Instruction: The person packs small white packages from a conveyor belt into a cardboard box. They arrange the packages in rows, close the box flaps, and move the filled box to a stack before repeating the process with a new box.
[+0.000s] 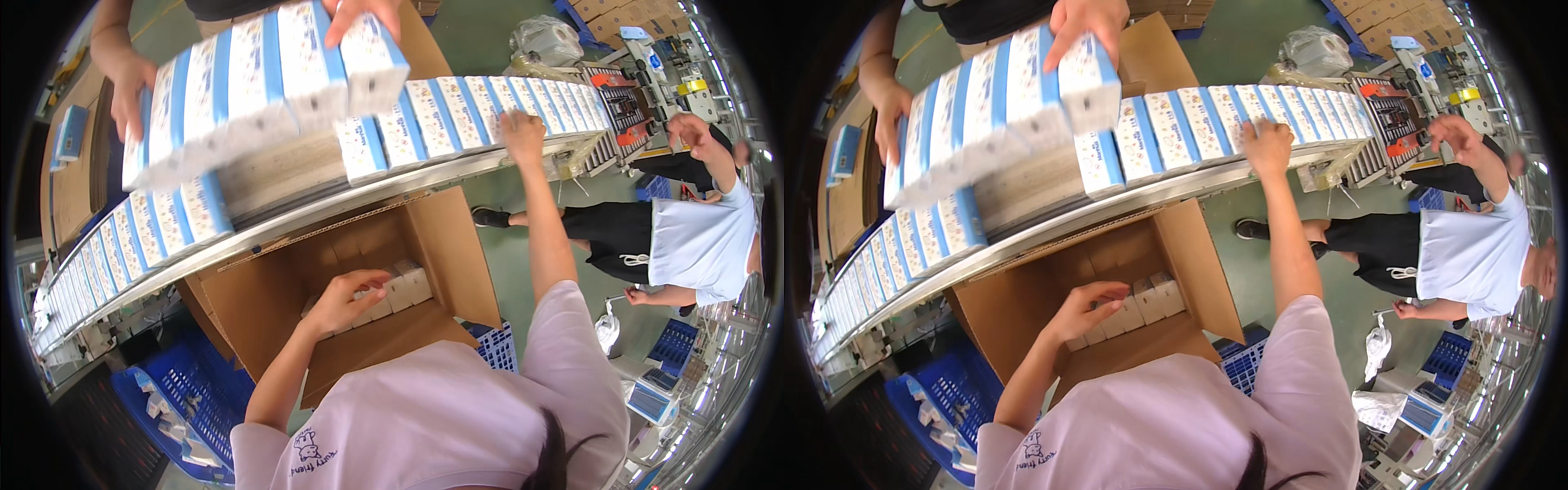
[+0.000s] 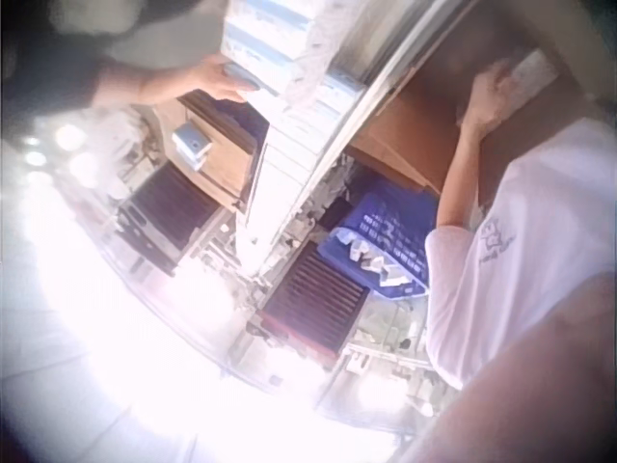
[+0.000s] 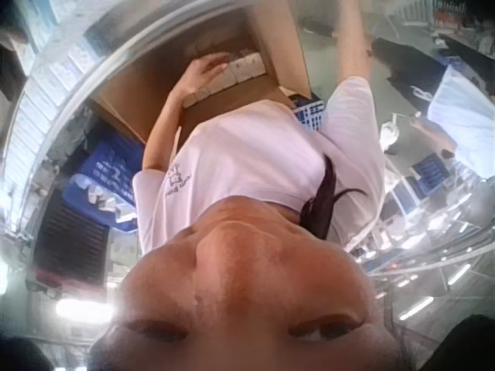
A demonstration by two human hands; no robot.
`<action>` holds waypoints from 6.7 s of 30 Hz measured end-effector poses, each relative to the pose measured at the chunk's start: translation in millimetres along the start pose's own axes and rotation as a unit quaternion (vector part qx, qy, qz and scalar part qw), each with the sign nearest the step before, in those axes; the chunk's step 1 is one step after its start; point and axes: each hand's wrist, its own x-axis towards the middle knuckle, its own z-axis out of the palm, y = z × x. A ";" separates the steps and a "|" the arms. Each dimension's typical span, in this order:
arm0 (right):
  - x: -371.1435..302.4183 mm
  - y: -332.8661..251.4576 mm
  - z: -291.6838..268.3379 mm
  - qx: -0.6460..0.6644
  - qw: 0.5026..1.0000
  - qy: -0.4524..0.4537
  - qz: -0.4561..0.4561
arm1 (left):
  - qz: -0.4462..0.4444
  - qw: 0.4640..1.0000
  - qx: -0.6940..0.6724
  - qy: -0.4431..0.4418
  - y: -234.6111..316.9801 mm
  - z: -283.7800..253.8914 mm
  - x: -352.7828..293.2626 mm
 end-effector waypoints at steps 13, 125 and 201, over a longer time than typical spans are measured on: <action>32.0 -48.2 23.7 -0.105 0.993 -0.031 -0.043 | 0.008 0.785 0.456 0.420 45.5 -94.3 78.3; -266.1 -93.6 61.1 0.101 0.902 -0.382 -0.173 | -0.248 0.879 0.055 0.403 -86.9 -9.7 -71.1; -241.5 -159.9 53.3 0.147 0.824 -0.367 -0.406 | -0.213 0.800 0.549 0.114 -94.6 -33.4 -37.8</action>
